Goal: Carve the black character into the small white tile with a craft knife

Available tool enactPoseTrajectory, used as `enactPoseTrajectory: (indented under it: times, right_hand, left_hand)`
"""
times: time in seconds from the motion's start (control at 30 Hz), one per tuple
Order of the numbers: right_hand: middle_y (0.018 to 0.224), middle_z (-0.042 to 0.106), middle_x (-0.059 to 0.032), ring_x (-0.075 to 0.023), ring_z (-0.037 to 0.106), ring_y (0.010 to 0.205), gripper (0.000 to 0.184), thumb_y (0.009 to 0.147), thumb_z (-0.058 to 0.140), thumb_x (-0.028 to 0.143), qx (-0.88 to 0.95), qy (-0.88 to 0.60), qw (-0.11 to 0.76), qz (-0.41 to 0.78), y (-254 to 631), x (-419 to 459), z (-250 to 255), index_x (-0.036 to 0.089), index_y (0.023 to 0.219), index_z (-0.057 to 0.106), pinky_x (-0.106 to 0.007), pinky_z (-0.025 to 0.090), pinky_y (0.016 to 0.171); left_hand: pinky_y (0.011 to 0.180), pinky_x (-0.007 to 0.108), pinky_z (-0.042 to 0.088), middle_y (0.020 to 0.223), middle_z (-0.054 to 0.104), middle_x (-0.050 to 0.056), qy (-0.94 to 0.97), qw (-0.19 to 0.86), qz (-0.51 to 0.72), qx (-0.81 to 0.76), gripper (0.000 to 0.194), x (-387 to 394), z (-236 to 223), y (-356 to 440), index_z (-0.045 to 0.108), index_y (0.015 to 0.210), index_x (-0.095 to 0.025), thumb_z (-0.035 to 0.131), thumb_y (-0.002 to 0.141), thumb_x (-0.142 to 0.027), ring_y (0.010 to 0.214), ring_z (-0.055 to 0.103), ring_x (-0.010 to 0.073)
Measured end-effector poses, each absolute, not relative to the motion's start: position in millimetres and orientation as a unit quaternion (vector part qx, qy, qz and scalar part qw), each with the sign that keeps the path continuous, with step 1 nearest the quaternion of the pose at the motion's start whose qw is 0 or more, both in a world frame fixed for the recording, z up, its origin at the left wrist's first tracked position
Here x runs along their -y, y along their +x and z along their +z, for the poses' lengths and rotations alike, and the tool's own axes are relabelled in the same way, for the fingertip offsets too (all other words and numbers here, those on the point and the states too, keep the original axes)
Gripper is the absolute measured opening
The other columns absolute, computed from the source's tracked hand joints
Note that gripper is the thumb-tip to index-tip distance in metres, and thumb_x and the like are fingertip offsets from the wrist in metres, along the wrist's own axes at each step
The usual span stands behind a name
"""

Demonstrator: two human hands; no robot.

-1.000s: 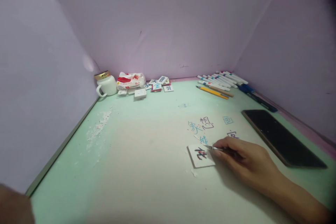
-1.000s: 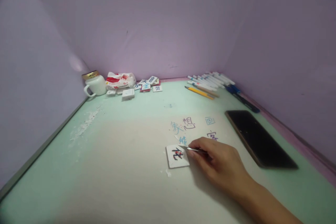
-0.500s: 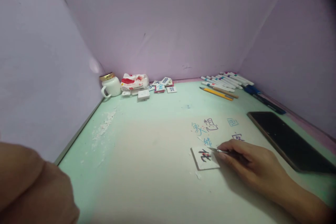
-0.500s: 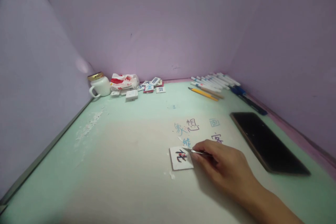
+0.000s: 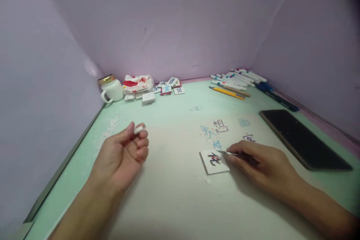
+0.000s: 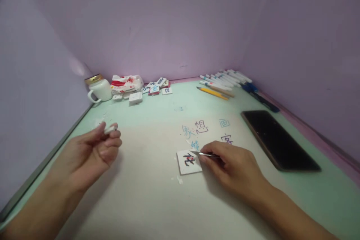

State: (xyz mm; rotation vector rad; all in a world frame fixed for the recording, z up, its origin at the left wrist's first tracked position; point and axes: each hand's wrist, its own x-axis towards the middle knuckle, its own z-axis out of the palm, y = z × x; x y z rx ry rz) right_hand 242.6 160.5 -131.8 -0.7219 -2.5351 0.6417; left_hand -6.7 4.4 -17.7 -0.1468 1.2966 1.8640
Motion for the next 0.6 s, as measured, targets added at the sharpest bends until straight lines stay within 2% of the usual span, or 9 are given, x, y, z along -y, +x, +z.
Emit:
enactPoseTrajectory:
  times: [0.1, 0.23, 0.33, 0.43, 0.53, 0.6]
  right_hand:
    - [0.073, 0.067, 0.0028, -0.0107, 0.060, 0.059, 0.017, 0.087, 0.051, 0.037, 0.913, -0.254, 0.209, 0.242, 241.9, -159.5, -131.2, 0.026, 0.087, 0.064, -0.023, 0.044, 0.052]
    - [0.075, 0.068, 0.0023, -0.0109, 0.060, 0.060, 0.016, 0.087, 0.051, 0.035, 0.911, -0.255, 0.207, 0.249, 241.3, -157.3, -128.3, 0.025, 0.088, 0.064, -0.022, 0.042, 0.052]
    - [0.074, 0.068, 0.0020, -0.0110, 0.060, 0.061, 0.016, 0.087, 0.051, 0.034, 0.912, -0.250, 0.206, 0.252, 240.0, -155.4, -124.4, 0.024, 0.086, 0.064, -0.022, 0.042, 0.053]
    - [0.073, 0.067, 0.0021, -0.0112, 0.060, 0.062, 0.016, 0.087, 0.051, 0.033, 0.912, -0.249, 0.206, 0.253, 239.2, -154.9, -122.6, 0.024, 0.085, 0.064, -0.022, 0.042, 0.053]
    - [0.073, 0.067, 0.0020, -0.0112, 0.060, 0.060, 0.017, 0.087, 0.050, 0.036, 0.911, -0.254, 0.207, 0.249, 240.4, -155.8, -125.0, 0.025, 0.087, 0.064, -0.023, 0.042, 0.053]
    - [0.074, 0.067, 0.0016, -0.0116, 0.059, 0.059, 0.018, 0.087, 0.050, 0.037, 0.912, -0.255, 0.208, 0.245, 241.9, -156.8, -128.1, 0.026, 0.088, 0.064, -0.023, 0.043, 0.052]
  left_hand:
    - [0.040, 0.014, 0.048, 0.072, 0.055, 0.010, -0.164, 0.401, 0.735, -0.521, 0.022, 2.4, -39.7, -24.3, 0.051, 0.101, -0.001, 0.033, 0.095, -0.014, 0.050, 0.053, 0.0080]
    - [0.046, 0.016, 0.054, 0.088, 0.061, 0.020, -0.184, 0.382, 0.756, -0.499, 0.037, 25.6, -42.2, -38.5, 0.042, 0.120, 0.006, 0.031, 0.096, -0.020, 0.056, 0.061, 0.0115]
    - [0.037, 0.015, 0.048, 0.073, 0.061, 0.012, -0.141, 0.404, 0.737, -0.523, 0.031, 32.5, -31.2, -25.2, 0.052, 0.112, 0.000, 0.031, 0.093, -0.012, 0.045, 0.055, 0.0094]
    - [0.035, 0.018, 0.046, 0.065, 0.058, 0.008, -0.077, 0.443, 0.711, -0.540, 0.030, 27.4, -21.2, 5.9, 0.061, 0.087, -0.009, 0.031, 0.086, -0.004, 0.042, 0.052, 0.0100]
    - [0.044, 0.020, 0.050, 0.069, 0.061, 0.007, 0.035, 0.562, 0.671, -0.482, 0.020, 24.7, -19.2, 40.2, 0.064, 0.080, -0.014, 0.045, 0.084, -0.011, 0.050, 0.058, 0.0122]
    - [0.058, 0.024, 0.054, 0.076, 0.063, 0.006, 0.121, 0.653, 0.604, -0.440, 0.021, 29.0, -24.1, 57.8, 0.066, 0.083, -0.017, 0.049, 0.088, -0.028, 0.064, 0.063, 0.0144]
